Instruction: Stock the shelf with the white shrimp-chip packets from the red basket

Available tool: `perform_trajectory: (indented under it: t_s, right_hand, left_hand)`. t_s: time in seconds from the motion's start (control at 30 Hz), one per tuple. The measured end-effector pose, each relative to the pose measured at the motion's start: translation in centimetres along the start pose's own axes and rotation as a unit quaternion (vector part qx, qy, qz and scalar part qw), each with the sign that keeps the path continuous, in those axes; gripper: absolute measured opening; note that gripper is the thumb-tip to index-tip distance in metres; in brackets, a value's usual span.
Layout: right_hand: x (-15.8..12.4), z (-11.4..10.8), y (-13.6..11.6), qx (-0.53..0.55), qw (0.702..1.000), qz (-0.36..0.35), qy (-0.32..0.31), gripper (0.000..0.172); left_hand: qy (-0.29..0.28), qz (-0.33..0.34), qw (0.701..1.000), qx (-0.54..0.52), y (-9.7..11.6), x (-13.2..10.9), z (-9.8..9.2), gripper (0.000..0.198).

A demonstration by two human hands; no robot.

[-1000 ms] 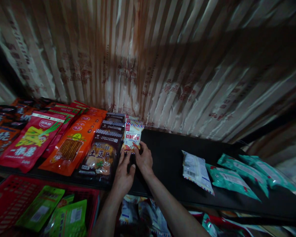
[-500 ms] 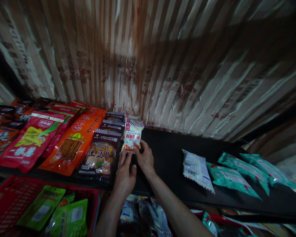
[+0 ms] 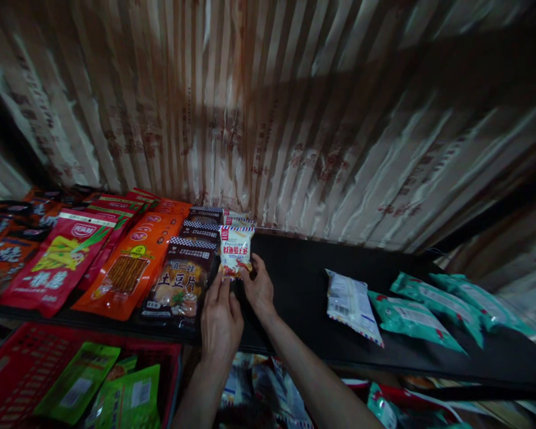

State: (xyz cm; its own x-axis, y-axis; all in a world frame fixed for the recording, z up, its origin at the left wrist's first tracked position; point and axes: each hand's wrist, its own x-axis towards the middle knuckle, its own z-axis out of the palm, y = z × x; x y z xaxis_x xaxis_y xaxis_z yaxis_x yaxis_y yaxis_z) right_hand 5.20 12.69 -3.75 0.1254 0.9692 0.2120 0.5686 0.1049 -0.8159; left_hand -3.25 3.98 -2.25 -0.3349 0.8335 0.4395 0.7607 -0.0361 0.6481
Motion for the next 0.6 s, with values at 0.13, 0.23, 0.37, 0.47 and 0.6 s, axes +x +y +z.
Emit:
perform_trajectory:
  t_s: [0.13, 0.23, 0.37, 0.47, 0.6]
  right_hand:
    - [-0.1, -0.2, -0.4, -0.005, 1.000, 0.010, -0.016, 0.055]
    - [0.0, -0.6, -0.2, -0.017, 1.000, 0.001, -0.021, 0.056]
    - [-0.1, -1.5, 0.3, -0.030, 0.999, -0.027, -0.029, 0.057]
    - [-0.1, -2.0, 0.7, -0.020, 0.999, -0.032, -0.026, 0.055]
    - [1.6, -2.0, 1.0, 0.054, 0.999, -0.001, -0.001, 0.051]
  left_hand:
    - [0.032, 0.009, 0.999, -0.040, 0.3, 0.9, 1.2, 0.047]
    - [0.016, 0.005, 0.997, -0.081, 0.7, 1.9, 2.2, 0.051]
    - [0.017, -0.028, 0.992, -0.121, 0.8, 2.7, 3.1, 0.056]
    - [0.011, -0.032, 0.991, -0.133, 0.6, 2.9, 3.4, 0.057]
    - [-0.019, -0.018, 0.993, -0.112, -0.1, 2.9, 3.8, 0.055]
